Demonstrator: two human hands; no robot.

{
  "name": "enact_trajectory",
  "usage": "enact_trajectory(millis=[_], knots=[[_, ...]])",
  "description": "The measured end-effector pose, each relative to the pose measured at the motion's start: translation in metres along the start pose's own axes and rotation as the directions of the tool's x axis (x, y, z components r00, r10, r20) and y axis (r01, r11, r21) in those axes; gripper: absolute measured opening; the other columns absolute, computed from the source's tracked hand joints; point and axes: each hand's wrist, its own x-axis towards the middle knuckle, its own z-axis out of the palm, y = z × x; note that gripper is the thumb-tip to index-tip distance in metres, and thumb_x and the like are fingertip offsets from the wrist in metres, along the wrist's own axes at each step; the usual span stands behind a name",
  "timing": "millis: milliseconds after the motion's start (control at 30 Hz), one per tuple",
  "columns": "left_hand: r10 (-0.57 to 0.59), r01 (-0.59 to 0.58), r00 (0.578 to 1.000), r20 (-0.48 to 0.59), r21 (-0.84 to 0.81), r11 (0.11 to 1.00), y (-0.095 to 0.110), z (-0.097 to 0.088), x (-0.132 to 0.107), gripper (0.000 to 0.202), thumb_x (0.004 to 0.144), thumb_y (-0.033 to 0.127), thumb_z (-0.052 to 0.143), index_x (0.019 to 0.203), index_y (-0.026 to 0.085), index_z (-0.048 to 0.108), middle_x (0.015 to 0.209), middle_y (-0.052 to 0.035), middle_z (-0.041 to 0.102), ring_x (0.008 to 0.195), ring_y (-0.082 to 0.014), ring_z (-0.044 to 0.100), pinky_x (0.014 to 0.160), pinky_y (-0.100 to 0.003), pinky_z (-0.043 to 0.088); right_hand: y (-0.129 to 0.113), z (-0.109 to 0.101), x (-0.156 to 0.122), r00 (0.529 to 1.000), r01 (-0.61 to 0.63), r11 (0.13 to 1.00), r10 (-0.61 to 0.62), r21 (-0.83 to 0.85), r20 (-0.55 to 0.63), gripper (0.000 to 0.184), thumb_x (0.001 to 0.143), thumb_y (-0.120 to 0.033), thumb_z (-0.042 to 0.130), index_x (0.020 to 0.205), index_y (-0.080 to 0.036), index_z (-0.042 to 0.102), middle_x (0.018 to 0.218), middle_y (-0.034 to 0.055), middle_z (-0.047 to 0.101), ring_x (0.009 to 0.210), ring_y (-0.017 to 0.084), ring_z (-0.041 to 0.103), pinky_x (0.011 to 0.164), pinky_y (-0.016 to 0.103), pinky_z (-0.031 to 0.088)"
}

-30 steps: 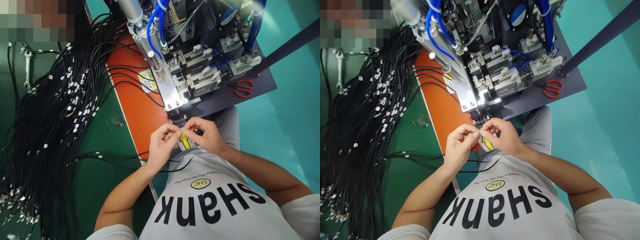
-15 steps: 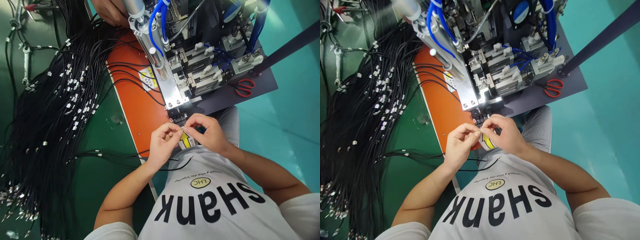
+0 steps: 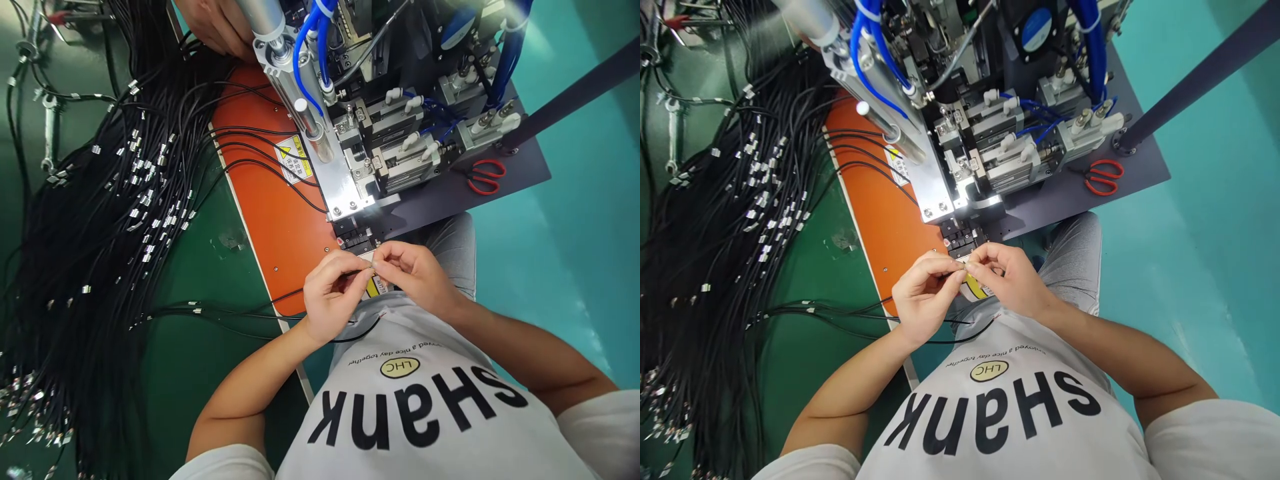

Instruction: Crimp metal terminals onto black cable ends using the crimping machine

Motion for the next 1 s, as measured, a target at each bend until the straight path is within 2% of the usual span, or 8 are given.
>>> enact_trajectory(millis=[167,300,400,467,567,667,833,1000], knots=[[0.021,-0.019,0.999,0.044,-0.054,0.998,-0.005,-0.005,0.003,0.019,0.082,0.009,0.070,0.096,0.022,0.070,0.091,-0.0033,0.060,0.081,-0.0127,0.059,0.064,-0.025,0.050,0.001,0.000,-0.003,0.997,-0.050,0.996,0.046,0.075,0.060,0.019,0.091,-0.029,0.062,0.078,-0.017,0.057,0.068,-0.0040,0.049,0.064,0.009,0.046,0.061,0.025,0.037],[0.034,-0.008,0.977,0.211,-0.122,0.992,-0.007,-0.012,0.008,0.008,0.085,0.016,0.069,0.090,0.022,0.069,0.086,-0.0021,0.055,0.075,-0.0115,0.056,0.061,-0.025,0.049,0.000,0.002,-0.007,0.998,-0.041,0.999,0.040,0.006,0.056,0.017,0.092,-0.026,0.060,0.078,-0.017,0.057,0.070,-0.0034,0.051,0.064,0.010,0.047,0.061,0.026,0.038],[-0.056,0.069,0.961,0.270,-0.039,0.997,-0.003,-0.016,0.012,0.005,0.088,0.022,0.067,0.093,0.020,0.066,0.088,-0.0037,0.058,0.079,-0.0131,0.058,0.066,-0.026,0.052,0.000,0.001,-0.003,1.000,-0.023,0.999,0.024,-0.050,0.020,0.016,0.091,-0.027,0.061,0.078,-0.017,0.058,0.071,-0.0027,0.053,0.065,0.010,0.049,0.062,0.026,0.040],[-0.138,0.117,0.966,0.218,0.108,0.987,0.000,-0.020,0.017,0.015,0.090,0.023,0.065,0.104,0.020,0.062,0.094,-0.0051,0.059,0.083,-0.0138,0.059,0.068,-0.026,0.052,0.001,-0.004,0.005,0.999,-0.003,0.995,-0.002,-0.103,-0.049,0.015,0.089,-0.028,0.063,0.080,-0.017,0.060,0.071,-0.0020,0.056,0.064,0.010,0.051,0.062,0.026,0.041],[-0.048,-0.006,0.991,0.127,0.397,0.918,-0.005,-0.029,0.024,0.014,0.090,0.021,0.063,0.104,0.019,0.060,0.096,-0.0051,0.060,0.089,-0.0152,0.059,0.076,-0.028,0.053,0.004,-0.016,0.023,0.987,0.022,0.979,-0.054,-0.202,-0.154,0.014,0.087,-0.029,0.065,0.081,-0.017,0.063,0.070,-0.0010,0.059,0.064,0.011,0.053,0.062,0.027,0.043],[0.093,-0.169,0.982,0.163,0.558,0.813,-0.018,-0.036,0.030,0.006,0.092,0.017,0.059,0.096,0.019,0.063,0.093,-0.0048,0.063,0.089,-0.0156,0.060,0.080,-0.029,0.052,0.010,-0.025,0.042,0.980,0.020,0.968,-0.068,-0.249,-0.185,0.018,0.086,-0.033,0.067,0.079,-0.017,0.063,0.070,-0.0003,0.060,0.062,0.012,0.054,0.061,0.028,0.044],[0.149,-0.245,0.967,0.205,0.600,0.762,-0.036,-0.040,0.029,0.019,0.094,0.015,0.055,0.109,0.020,0.066,0.091,-0.0043,0.063,0.083,-0.0133,0.061,0.073,-0.025,0.052,0.021,-0.030,0.061,0.985,0.002,0.977,-0.038,-0.211,-0.167,0.024,0.084,-0.040,0.070,0.080,-0.017,0.063,0.071,0.0002,0.062,0.061,0.012,0.055,0.060,0.028,0.046],[0.158,-0.297,0.948,0.277,0.584,0.756,-0.041,-0.043,0.027,0.032,0.095,0.012,0.049,0.121,0.021,0.065,0.084,-0.0036,0.056,0.078,-0.0129,0.058,0.066,-0.023,0.050,0.024,-0.030,0.065,0.987,-0.020,0.980,-0.011,-0.197,-0.159,0.027,0.082,-0.043,0.072,0.080,-0.017,0.063,0.071,0.0002,0.063,0.061,0.012,0.055,0.060,0.029,0.047]])
